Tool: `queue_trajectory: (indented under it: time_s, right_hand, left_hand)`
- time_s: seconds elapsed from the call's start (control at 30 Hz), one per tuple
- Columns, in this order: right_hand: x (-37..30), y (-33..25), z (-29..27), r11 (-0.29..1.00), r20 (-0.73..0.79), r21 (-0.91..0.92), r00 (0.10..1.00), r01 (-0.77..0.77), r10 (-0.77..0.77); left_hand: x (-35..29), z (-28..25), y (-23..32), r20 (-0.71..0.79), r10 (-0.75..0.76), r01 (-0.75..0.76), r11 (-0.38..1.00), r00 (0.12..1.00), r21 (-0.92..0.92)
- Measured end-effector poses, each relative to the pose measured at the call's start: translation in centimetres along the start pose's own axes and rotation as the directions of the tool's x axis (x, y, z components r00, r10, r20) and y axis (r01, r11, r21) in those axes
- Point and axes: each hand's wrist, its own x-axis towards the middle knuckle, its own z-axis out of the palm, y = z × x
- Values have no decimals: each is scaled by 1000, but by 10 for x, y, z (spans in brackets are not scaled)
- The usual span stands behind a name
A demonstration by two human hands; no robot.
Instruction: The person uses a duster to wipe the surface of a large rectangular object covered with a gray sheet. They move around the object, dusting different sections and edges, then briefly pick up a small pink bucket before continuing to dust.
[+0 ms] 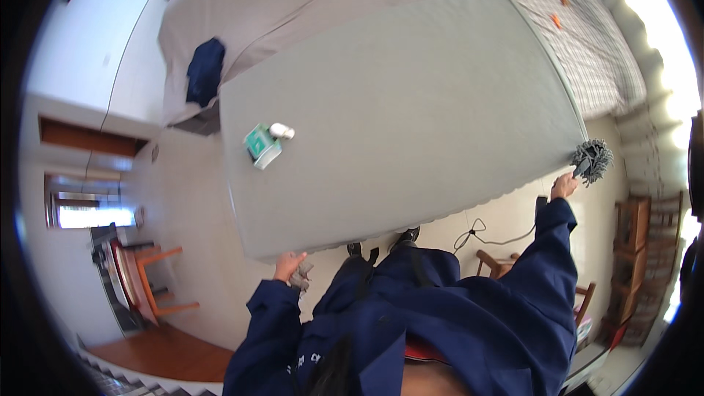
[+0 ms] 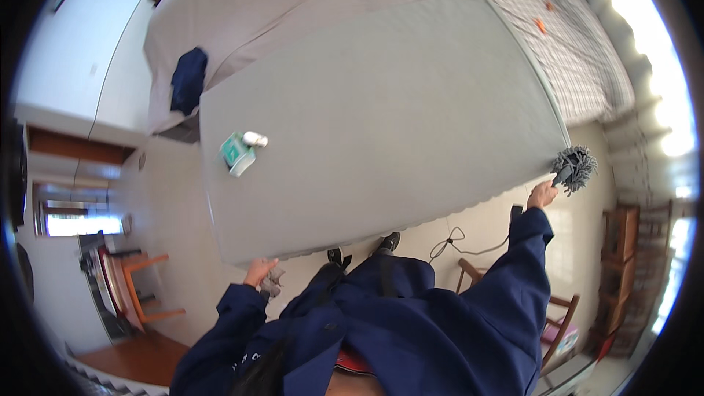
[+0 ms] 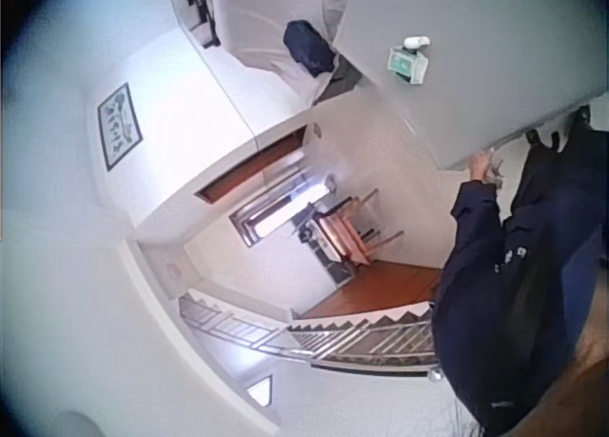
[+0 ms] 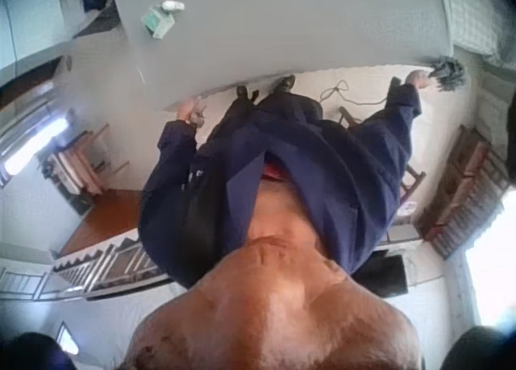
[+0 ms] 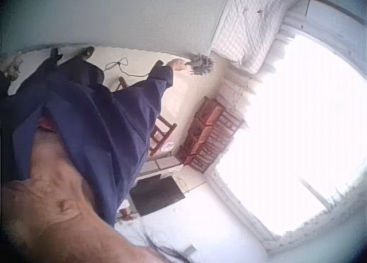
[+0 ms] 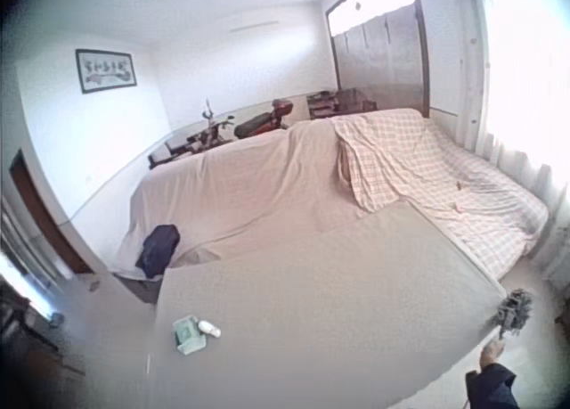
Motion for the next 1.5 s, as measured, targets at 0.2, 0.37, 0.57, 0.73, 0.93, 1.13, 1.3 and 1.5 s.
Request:
queue_trajectory:
  time_s: [0.2, 0.37, 0.57, 0.73, 0.93, 1.13, 1.3, 1.5]
  right_hand:
    - [-141, -39, 107, 980, 353, -129, 930, 154, -100]
    - [-315, -47, 160, 805, 392, -64, 757, 590, -523]
    - [-514, -66, 151, 785, 794, -28, 491, 619, -359]
    - [-649, -58, 113, 743, 931, 189, 123, 642, -343]
    - [-694, -70, 71, 681, 926, 300, -376, 668, -40]
    - [-688, -84, 19, 773, 982, -45, 169, 633, -81]
    - [-695, -86, -10, 851, 854, -270, 520, 449, -4]
    - [-686, -84, -6, 888, 783, -294, 622, 353, 12]
  left_hand:
    - [4, -4, 5, -113, 32, -47, 990, 993, -136]
    - [13, -44, 5, -155, -76, 23, 946, 985, -322]
    - [68, -110, -10, -307, -9, -132, 892, 952, -433]
    - [127, -165, -17, -290, 32, -206, 777, 957, -594]
    - [217, -206, -21, -175, 125, -214, 620, 977, -754]
    - [268, -233, 12, -76, 208, -162, 430, 975, -888]
    - [298, -238, 26, -23, 358, -224, 532, 934, -817]
    - [329, -227, 45, -75, 495, -417, 630, 865, -655]
